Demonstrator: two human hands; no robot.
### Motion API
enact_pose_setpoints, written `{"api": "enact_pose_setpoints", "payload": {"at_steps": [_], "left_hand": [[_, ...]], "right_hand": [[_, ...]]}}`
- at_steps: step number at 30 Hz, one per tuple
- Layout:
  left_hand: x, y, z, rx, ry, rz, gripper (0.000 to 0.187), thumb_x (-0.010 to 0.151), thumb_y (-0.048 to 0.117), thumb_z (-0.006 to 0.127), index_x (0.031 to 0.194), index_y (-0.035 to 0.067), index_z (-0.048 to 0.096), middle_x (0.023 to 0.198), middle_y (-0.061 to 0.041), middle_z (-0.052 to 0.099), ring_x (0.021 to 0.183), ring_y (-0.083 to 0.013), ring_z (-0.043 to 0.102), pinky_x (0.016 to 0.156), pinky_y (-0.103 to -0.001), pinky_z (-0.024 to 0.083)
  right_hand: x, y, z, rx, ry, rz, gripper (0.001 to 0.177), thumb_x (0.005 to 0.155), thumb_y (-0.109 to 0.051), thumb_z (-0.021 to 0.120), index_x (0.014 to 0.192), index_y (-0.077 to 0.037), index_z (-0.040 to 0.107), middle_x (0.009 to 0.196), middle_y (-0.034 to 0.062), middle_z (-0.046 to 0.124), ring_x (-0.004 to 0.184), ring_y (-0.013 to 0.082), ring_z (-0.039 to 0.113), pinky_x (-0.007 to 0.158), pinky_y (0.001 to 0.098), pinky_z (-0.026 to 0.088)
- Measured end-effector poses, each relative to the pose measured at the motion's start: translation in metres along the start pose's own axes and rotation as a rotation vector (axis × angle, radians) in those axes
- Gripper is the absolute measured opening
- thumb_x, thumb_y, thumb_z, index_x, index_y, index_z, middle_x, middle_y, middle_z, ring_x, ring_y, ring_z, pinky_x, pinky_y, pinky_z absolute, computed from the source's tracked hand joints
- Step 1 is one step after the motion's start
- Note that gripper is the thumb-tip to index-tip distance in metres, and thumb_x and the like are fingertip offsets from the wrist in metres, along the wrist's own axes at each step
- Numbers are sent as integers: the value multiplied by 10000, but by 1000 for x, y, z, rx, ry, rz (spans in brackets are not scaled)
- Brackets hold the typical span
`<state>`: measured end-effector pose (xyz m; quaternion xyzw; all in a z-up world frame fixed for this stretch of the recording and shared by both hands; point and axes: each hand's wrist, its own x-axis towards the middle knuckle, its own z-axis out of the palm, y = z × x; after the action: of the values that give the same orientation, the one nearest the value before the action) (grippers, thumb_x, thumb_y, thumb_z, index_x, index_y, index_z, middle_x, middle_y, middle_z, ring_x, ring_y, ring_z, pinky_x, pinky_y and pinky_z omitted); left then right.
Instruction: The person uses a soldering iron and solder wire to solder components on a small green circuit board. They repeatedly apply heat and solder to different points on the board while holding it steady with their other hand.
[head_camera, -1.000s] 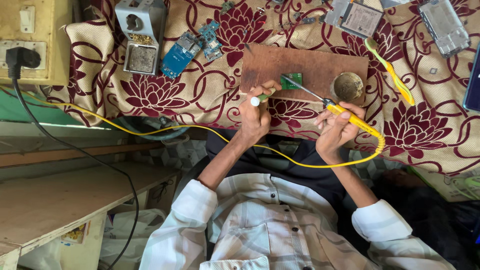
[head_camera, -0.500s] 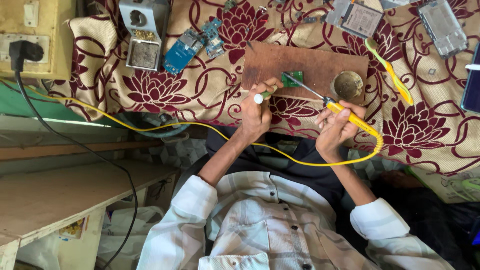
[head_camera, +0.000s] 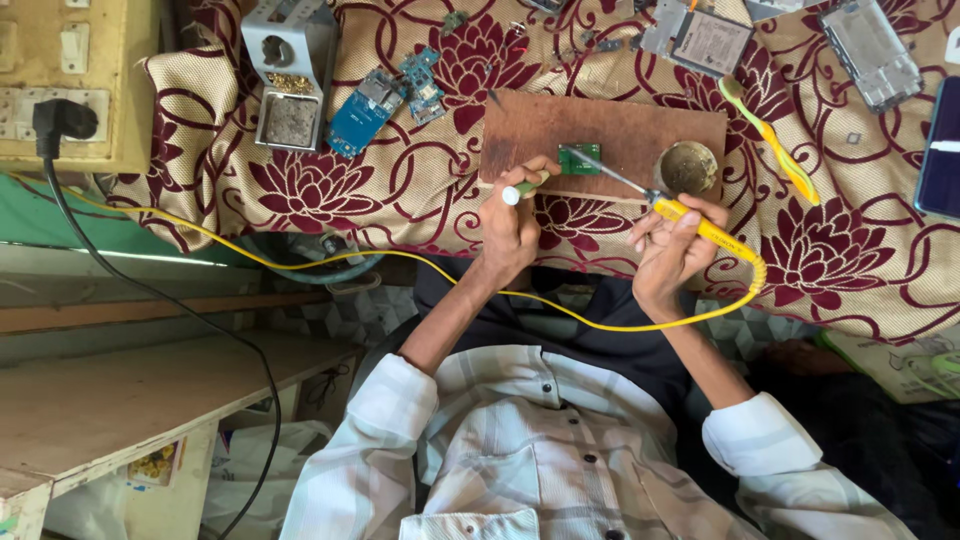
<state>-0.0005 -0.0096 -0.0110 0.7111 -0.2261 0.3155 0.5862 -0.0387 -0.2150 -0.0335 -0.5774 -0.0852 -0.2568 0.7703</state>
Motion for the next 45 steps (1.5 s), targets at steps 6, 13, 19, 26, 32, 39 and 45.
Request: {"api": "enact_pose_setpoints", "payload": {"at_steps": [6,13,19,26,32,39,45], "left_hand": [[-5,-4,2,-61,20,-58,404,920,-248,410,1217,26,415,1157,-214,686,839,-216,698,662,-297,529],[-4,-5,4,-133,87,-276,201,1092,-108,379,1223,31,441,1165,-173,761,571,-62,479,510,-235,399],[12,21,19,-97,37,-98,299,1041,-128,382,1269,40,478,1302,-169,678,971,-249,709,741,-296,542],[15,30,27,233,-94,-136,520,822,-170,471,1287,54,536,1249,-37,722,872,-213,622,844,-349,443],[-4,33,4,346,136,-120,391,922,-136,474,1250,71,531,1246,-20,735,898,-203,577,886,-322,392],[2,35,-20,444,222,-205,283,957,-76,487,1204,58,517,1168,-38,763,735,-144,576,865,-347,325],[25,28,-6,494,149,-282,292,943,-54,503,1203,70,558,882,-37,705,660,-215,453,825,-356,321]], "right_hand": [[-2,-9,-1,45,4,39,317,1186,-355,431,1313,-68,391,874,134,584,581,178,568,522,259,431],[-4,-26,5,14,48,-43,372,1204,-382,452,1347,-44,390,896,172,580,662,230,571,546,328,533],[-5,-60,12,-28,124,-93,394,1180,-429,424,1321,-63,387,892,153,562,523,191,542,444,295,473],[12,-80,15,6,163,-167,389,1207,-421,434,1313,-50,386,906,165,555,500,222,507,438,311,462],[10,-85,13,23,167,-176,393,1207,-422,433,1314,-46,392,901,162,556,504,226,513,425,327,465],[1,-88,13,31,113,-155,383,1219,-433,435,1321,-68,378,876,158,536,523,238,526,442,322,456],[-5,-86,17,-6,105,-163,420,1208,-454,428,1311,-49,380,867,165,524,544,237,526,473,317,476]]}}
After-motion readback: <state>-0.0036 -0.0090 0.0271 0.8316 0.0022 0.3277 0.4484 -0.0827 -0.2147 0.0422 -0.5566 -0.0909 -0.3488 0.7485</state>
